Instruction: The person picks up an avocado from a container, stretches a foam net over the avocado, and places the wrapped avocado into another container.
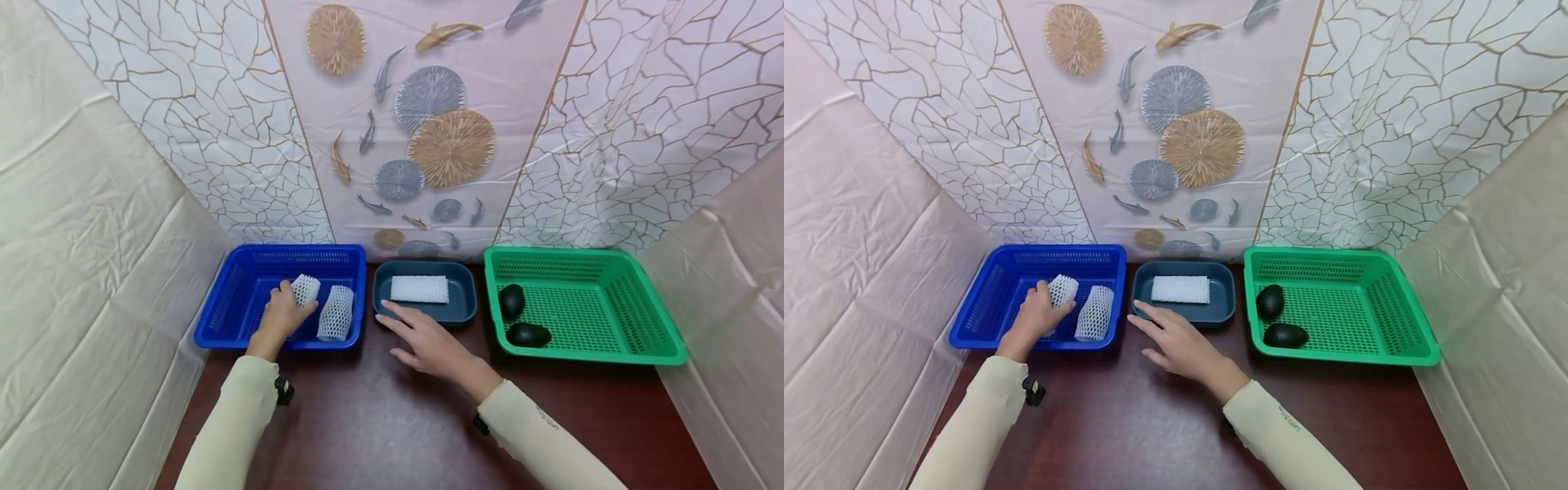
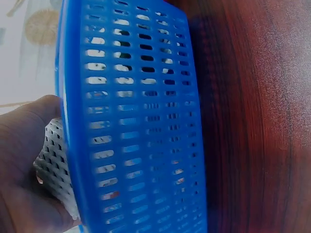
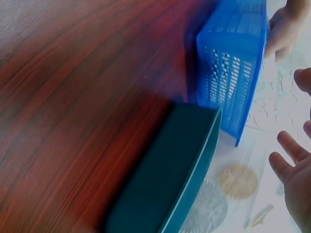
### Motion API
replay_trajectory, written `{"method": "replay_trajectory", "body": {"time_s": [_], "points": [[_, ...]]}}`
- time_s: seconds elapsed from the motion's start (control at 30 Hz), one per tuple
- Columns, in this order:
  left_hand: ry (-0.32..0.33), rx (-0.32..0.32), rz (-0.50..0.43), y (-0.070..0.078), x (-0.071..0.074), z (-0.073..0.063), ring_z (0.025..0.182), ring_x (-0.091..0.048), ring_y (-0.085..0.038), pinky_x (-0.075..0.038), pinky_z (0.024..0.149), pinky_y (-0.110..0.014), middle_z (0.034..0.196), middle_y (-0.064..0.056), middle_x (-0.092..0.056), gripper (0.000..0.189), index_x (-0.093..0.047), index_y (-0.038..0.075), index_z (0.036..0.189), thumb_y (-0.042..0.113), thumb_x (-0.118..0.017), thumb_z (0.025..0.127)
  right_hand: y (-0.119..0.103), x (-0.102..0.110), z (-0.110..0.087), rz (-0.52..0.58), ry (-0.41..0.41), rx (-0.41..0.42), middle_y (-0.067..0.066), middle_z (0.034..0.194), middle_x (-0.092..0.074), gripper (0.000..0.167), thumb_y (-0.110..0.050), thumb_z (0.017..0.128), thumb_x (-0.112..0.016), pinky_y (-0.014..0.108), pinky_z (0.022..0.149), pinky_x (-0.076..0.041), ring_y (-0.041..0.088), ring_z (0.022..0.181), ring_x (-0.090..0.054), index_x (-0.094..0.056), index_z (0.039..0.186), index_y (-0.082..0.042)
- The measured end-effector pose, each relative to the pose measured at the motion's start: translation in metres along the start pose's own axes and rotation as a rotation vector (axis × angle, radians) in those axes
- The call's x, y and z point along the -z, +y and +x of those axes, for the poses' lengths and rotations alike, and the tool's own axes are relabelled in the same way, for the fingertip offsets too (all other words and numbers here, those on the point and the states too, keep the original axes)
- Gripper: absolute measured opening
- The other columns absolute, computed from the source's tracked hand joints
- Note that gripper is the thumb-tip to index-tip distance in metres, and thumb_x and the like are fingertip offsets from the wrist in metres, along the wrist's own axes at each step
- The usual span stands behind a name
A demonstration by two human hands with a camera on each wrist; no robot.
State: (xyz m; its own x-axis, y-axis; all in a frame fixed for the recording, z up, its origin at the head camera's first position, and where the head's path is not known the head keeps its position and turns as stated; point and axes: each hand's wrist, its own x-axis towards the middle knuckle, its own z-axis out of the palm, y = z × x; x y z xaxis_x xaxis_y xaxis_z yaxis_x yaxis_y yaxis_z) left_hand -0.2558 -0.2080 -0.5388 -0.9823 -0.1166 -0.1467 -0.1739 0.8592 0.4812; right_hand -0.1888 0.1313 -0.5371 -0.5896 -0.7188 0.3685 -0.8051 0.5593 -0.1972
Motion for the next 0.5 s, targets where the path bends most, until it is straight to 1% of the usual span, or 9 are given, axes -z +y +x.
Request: {"method": "replay_trajectory", "body": {"time_s": [0.17, 0.27, 0.37, 0.43, 0.5], "points": [[-0.04, 0.053, 0.004, -0.005, -0.002, 0.007, 0.126, -0.052, -0.058, -0.046, 0.102, -0.065, 0.142, -0.043, -0.045, 0.095, -0.026, -0.014, 0.151, 0.05, -0.066, 0.095, -0.006, -0.008, 0.011, 0.019, -0.085, -0.02, 0.006, 0.169, -0.03, 0.077, -0.032, 0.095, -0.075, 0.044, 0.112, -0.047, 0.023, 0.144, -0.048, -0.037, 0.161, -0.02], [-0.096, 0.092, -0.008, -0.007, -0.003, 0.01, 0.132, -0.048, -0.057, -0.044, 0.106, -0.064, 0.147, -0.044, -0.041, 0.099, -0.019, -0.014, 0.155, 0.051, -0.064, 0.096, -0.009, -0.013, 0.015, 0.037, -0.121, -0.027, 0.007, 0.169, -0.031, 0.077, -0.032, 0.095, -0.076, 0.044, 0.112, -0.047, 0.023, 0.144, -0.049, -0.038, 0.161, -0.02], [-0.156, 0.13, -0.035, -0.009, -0.005, 0.013, 0.138, -0.043, -0.056, -0.042, 0.109, -0.064, 0.152, -0.044, -0.034, 0.102, -0.011, -0.014, 0.158, 0.05, -0.062, 0.097, -0.012, -0.02, 0.019, 0.048, -0.137, -0.019, 0.008, 0.169, -0.032, 0.076, -0.031, 0.094, -0.076, 0.044, 0.111, -0.048, 0.024, 0.142, -0.051, -0.039, 0.16, -0.019], [-0.183, 0.148, -0.049, -0.011, -0.008, 0.014, 0.14, -0.041, -0.056, -0.042, 0.11, -0.064, 0.154, -0.044, -0.032, 0.102, -0.009, -0.014, 0.158, 0.049, -0.062, 0.098, -0.014, -0.023, 0.02, 0.055, -0.149, -0.011, 0.008, 0.169, -0.031, 0.076, -0.031, 0.095, -0.076, 0.044, 0.109, -0.049, 0.024, 0.141, -0.052, -0.039, 0.16, -0.02], [-0.195, 0.158, -0.054, -0.012, -0.011, 0.014, 0.14, -0.04, -0.056, -0.042, 0.11, -0.063, 0.154, -0.044, -0.031, 0.101, -0.01, -0.015, 0.158, 0.049, -0.061, 0.098, -0.016, -0.026, 0.022, 0.049, -0.165, 0.001, 0.006, 0.17, -0.029, 0.074, -0.033, 0.096, -0.074, 0.043, 0.108, -0.05, 0.023, 0.141, -0.052, -0.039, 0.16, -0.021]]}}
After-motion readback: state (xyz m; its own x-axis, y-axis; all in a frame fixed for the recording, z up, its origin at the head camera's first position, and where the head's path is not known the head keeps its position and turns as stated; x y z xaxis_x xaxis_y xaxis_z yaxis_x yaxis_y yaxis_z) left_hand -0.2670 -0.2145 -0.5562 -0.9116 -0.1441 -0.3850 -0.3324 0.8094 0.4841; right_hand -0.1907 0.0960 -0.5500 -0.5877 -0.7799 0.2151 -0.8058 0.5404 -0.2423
